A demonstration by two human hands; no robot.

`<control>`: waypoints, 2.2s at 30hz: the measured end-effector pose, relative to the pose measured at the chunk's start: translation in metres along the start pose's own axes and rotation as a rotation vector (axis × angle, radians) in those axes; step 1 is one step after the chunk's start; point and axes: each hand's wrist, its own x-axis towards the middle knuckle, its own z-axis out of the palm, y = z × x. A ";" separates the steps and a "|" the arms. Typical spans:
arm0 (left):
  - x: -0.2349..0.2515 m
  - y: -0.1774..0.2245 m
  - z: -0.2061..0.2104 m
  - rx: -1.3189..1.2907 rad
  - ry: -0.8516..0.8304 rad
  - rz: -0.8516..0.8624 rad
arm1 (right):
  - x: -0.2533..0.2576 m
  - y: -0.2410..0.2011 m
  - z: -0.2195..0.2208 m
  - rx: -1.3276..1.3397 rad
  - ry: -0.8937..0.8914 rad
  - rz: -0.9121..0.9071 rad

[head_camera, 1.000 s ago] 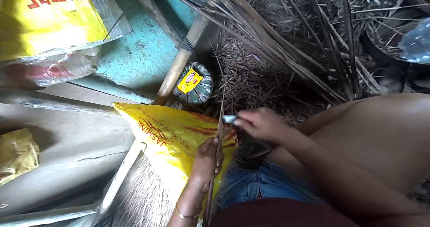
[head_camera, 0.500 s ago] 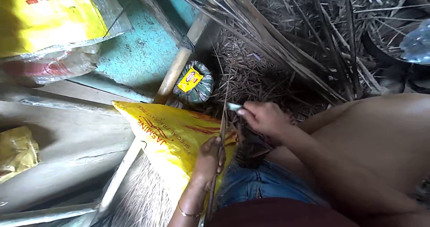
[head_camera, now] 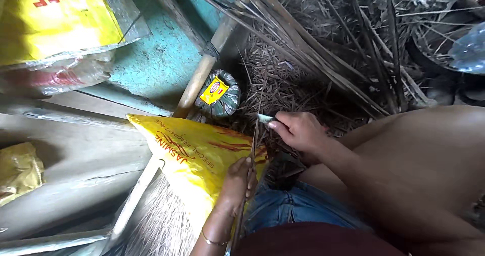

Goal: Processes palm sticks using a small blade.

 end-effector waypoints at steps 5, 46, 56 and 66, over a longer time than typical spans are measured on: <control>0.001 0.002 0.003 -0.042 0.023 0.011 | -0.018 -0.028 0.013 0.433 -0.393 -0.209; 0.000 0.007 0.001 -0.016 0.109 -0.029 | -0.033 -0.052 0.024 0.192 -0.202 -0.361; 0.001 -0.002 -0.004 -0.072 0.000 -0.015 | -0.011 -0.021 -0.005 0.134 -0.092 -0.042; -0.003 0.000 0.000 -0.047 0.002 -0.012 | -0.001 -0.002 0.005 -0.063 -0.150 0.075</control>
